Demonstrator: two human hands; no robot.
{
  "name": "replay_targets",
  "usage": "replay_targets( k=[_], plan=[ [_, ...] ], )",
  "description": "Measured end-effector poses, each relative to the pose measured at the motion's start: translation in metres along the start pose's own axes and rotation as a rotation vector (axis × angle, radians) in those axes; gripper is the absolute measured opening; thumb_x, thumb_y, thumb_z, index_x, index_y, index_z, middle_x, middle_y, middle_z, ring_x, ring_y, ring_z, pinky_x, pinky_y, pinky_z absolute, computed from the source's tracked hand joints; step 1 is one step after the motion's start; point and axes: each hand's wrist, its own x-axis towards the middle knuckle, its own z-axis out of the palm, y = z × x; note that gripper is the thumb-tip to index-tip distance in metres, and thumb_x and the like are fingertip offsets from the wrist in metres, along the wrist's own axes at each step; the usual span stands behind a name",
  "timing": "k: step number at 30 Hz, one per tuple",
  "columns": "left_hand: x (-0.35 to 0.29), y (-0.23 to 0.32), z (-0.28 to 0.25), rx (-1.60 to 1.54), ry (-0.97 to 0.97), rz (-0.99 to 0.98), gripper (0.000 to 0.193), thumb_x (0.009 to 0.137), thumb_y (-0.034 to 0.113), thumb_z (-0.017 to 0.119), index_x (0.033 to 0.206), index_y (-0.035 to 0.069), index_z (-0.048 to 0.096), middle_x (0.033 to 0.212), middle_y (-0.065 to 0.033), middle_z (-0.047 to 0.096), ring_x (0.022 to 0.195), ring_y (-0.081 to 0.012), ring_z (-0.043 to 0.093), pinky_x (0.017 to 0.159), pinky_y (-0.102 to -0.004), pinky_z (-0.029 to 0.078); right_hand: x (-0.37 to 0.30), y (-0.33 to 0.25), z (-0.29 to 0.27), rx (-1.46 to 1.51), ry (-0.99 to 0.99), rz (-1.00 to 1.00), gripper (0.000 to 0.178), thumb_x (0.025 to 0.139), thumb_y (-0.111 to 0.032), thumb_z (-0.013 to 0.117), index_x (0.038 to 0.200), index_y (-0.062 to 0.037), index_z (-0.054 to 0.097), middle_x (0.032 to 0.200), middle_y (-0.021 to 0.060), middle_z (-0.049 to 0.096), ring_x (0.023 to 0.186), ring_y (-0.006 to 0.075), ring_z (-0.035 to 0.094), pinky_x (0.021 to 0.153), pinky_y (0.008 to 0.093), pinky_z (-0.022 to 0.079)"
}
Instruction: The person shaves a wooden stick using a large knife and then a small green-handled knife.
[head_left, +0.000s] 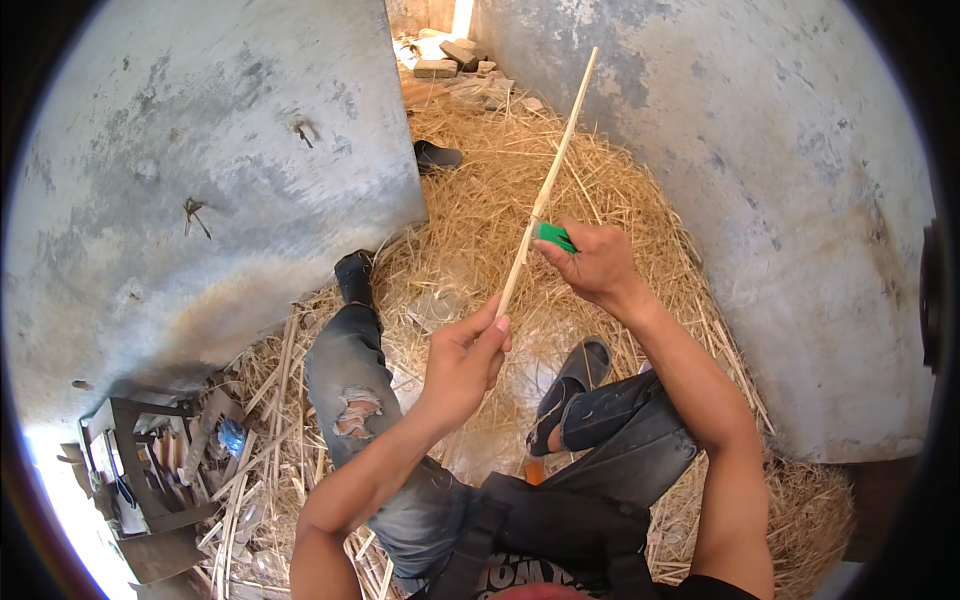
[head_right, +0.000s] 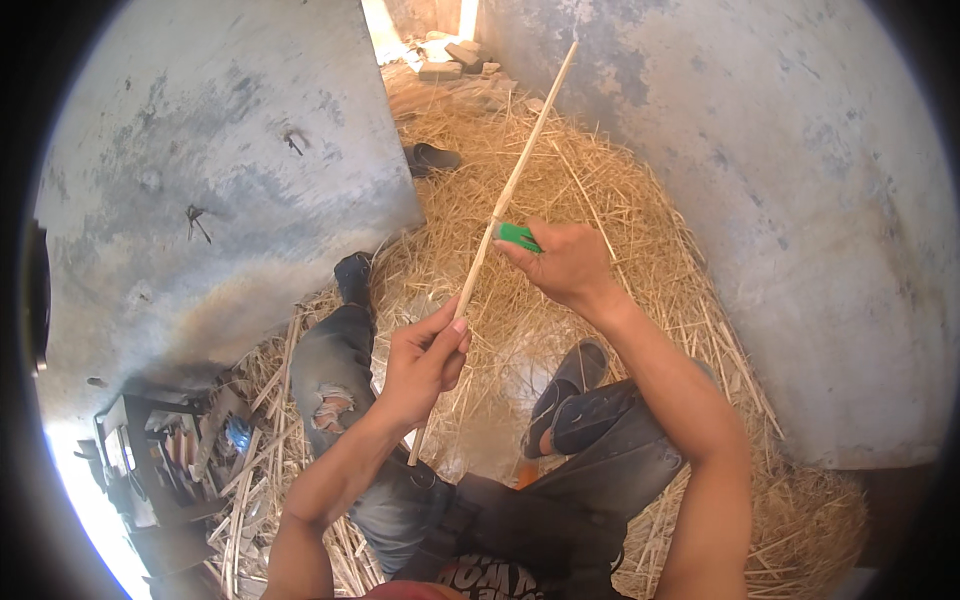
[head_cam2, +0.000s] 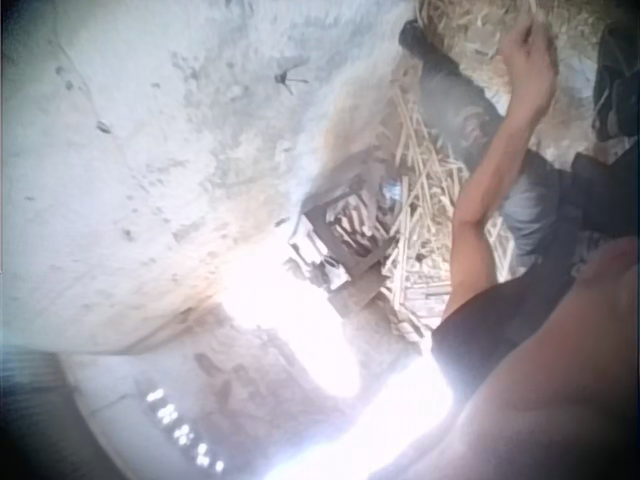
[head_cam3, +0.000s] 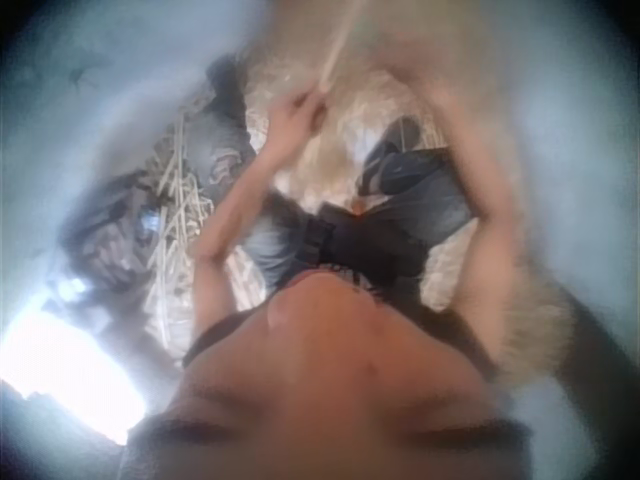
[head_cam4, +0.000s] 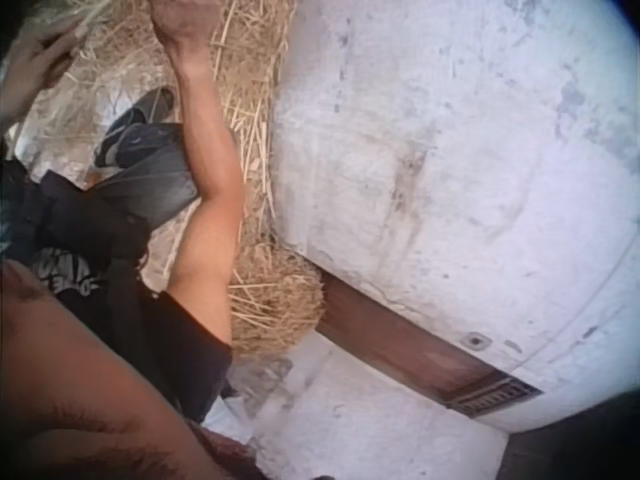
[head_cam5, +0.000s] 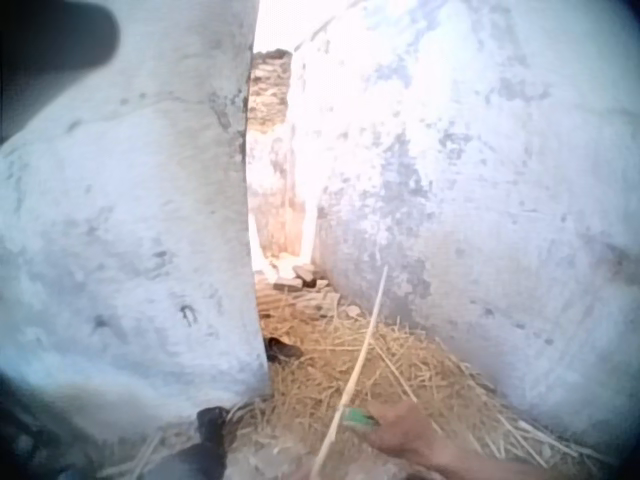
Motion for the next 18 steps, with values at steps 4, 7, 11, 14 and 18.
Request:
replay_targets(
  k=[4,7,11,14,18],
  plan=[
    [0.0,0.003,-0.008,-0.135,-0.02,-0.073,0.041,0.103,0.015,0.055,0.143,0.004,0.051,0.08,0.0012,0.054,0.049,-0.002,0.037,0.042,-0.0197,0.029,0.003,-0.013,0.0,0.202,-0.119,0.104,0.05,0.093,-0.053,0.063,0.077,-0.0062,0.067,0.056,0.0139,0.058,0.052,0.0291,0.06,0.05,0.0403,0.045],
    [-0.006,0.0,-0.022,-0.18,-0.024,-0.132,0.04,0.103,0.015,0.055,0.141,0.003,0.052,0.08,0.0008,0.055,0.048,-0.0023,0.036,0.041,-0.0198,0.028,0.004,-0.008,-0.001,0.436,-0.374,0.171,0.047,0.096,-0.047,0.061,0.082,-0.0026,0.066,0.056,0.0126,0.051,0.053,0.0231,0.052,0.052,0.037,0.042],
    [-0.011,-0.007,-0.027,-0.087,-0.019,-0.107,0.041,0.102,0.017,0.057,0.14,0.001,0.053,0.08,-0.0003,0.057,0.047,-0.0024,0.039,0.04,-0.02,0.032,0.002,0.001,-0.004,0.448,-0.503,0.093,0.046,0.094,-0.05,0.062,0.085,-0.0057,0.072,0.059,0.0135,0.058,0.055,0.0292,0.06,0.055,0.0388,0.045],
    [-0.012,-0.011,-0.026,-0.025,0.009,-0.094,0.042,0.102,0.017,0.058,0.14,0.0,0.053,0.079,0.0005,0.058,0.049,-0.0019,0.04,0.042,-0.0201,0.033,-0.001,-0.002,-0.007,0.391,-0.391,0.042,0.047,0.091,-0.052,0.063,0.081,-0.0063,0.071,0.059,0.0135,0.059,0.055,0.0298,0.061,0.055,0.0401,0.045],
    [-0.014,-0.017,-0.025,0.191,0.088,0.015,0.042,0.102,0.016,0.058,0.139,-0.001,0.054,0.078,0.0027,0.057,0.054,-0.0004,0.042,0.045,-0.0193,0.034,-0.005,-0.011,0.0,0.189,-0.283,-0.016,0.043,0.092,-0.047,0.064,0.079,-0.0057,0.067,0.055,0.013,0.056,0.049,0.0305,0.056,0.05,0.0398,0.044]
  ],
)
